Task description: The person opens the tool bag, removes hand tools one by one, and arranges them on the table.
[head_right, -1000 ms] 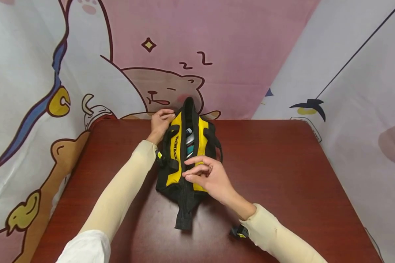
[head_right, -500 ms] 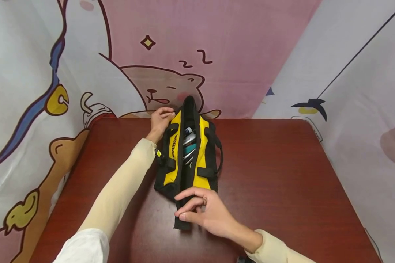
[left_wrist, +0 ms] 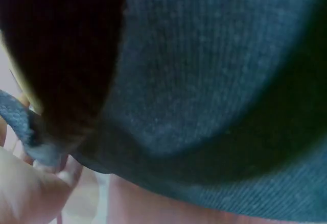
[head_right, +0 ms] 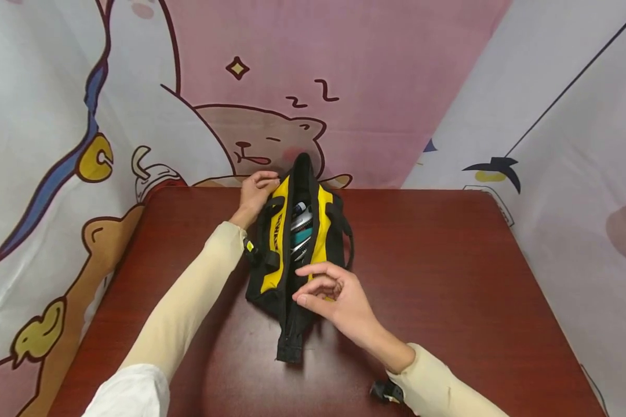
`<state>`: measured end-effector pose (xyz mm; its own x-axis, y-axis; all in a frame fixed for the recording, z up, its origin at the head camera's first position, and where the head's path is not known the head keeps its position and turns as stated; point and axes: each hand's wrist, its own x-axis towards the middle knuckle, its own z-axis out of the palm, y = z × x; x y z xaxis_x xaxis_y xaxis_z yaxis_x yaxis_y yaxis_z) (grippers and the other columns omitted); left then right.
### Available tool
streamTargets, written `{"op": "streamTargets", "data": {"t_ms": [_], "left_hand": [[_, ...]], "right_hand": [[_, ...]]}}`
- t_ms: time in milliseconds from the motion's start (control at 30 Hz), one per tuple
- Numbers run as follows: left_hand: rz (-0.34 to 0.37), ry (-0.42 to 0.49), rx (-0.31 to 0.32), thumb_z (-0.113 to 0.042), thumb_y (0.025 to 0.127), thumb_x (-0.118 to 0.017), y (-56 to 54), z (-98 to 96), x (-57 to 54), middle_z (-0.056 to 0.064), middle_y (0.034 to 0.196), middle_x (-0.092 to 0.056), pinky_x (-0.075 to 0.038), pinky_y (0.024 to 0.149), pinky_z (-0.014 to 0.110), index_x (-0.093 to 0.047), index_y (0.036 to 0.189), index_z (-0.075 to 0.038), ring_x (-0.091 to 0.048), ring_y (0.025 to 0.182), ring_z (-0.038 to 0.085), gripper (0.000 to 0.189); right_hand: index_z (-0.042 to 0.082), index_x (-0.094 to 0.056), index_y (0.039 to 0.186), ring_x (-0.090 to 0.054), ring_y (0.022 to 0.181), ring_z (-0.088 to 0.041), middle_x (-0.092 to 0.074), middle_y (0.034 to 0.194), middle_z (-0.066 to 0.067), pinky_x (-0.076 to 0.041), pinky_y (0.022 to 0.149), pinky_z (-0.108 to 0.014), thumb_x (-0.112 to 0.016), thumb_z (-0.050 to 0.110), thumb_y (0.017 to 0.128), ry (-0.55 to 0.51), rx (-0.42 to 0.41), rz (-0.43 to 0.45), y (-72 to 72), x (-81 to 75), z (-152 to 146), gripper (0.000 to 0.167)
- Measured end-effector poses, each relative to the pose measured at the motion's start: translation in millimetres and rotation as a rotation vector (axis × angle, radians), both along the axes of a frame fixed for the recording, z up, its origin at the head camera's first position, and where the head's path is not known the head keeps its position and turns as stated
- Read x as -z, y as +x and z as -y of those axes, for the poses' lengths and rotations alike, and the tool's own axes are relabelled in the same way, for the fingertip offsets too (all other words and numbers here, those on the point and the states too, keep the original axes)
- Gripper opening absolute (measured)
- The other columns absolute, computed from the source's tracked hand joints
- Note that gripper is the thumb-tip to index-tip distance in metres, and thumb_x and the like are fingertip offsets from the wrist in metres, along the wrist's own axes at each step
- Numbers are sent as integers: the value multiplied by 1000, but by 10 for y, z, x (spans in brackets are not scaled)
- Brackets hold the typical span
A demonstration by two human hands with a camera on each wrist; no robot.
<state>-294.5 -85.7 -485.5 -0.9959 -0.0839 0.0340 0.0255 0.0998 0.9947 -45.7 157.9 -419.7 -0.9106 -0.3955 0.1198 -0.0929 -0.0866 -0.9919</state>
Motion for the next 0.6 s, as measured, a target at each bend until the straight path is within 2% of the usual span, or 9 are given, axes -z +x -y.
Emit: {"op": "streamTargets", "data": {"t_ms": [133,233,333,467,600], "left_hand": [[-70,-41,35,-16,107,-75,71,20,-73,17,129,-78,-56,95,27,-73,135,-1,-72,116,28,32],[-143,-84,91,-18,107,-75,154,4,-168,18,135,-73,-55,106,36,-68,141,2,-69,122,32,40],[-192,-141,155,-22,106,-77,245,-47,-277,19,141,-68,-51,114,47,-64,146,2,-65,127,36,49],[-202,-228,210,-29,103,-81,361,-138,-427,17,145,-63,-48,117,49,-60,150,-2,-61,134,36,59],[-188,-334,259,-33,99,-84,479,-192,-551,17,150,-58,-47,118,47,-56,156,-6,-57,138,35,69]], "right_hand": [[-13,-66,130,-76,87,-14,-82,98,2,-60,76,-24,-76,-10,96,-20,185,-83,-208,114,17,35],[-9,-68,130,-73,87,-13,-80,97,2,-59,77,-23,-78,-11,95,-29,332,-83,-380,175,38,37],[-10,-66,131,-71,89,-14,-75,99,-3,-58,78,-22,-79,-12,92,-36,435,-68,-534,221,67,41],[-12,-62,129,-66,92,-15,-66,102,-8,-56,79,-21,-82,-12,90,-29,486,-31,-665,269,138,44],[-8,-59,123,-62,94,-18,-61,104,-9,-54,80,-21,-84,-10,89,-1,474,-1,-699,279,224,42]]}}
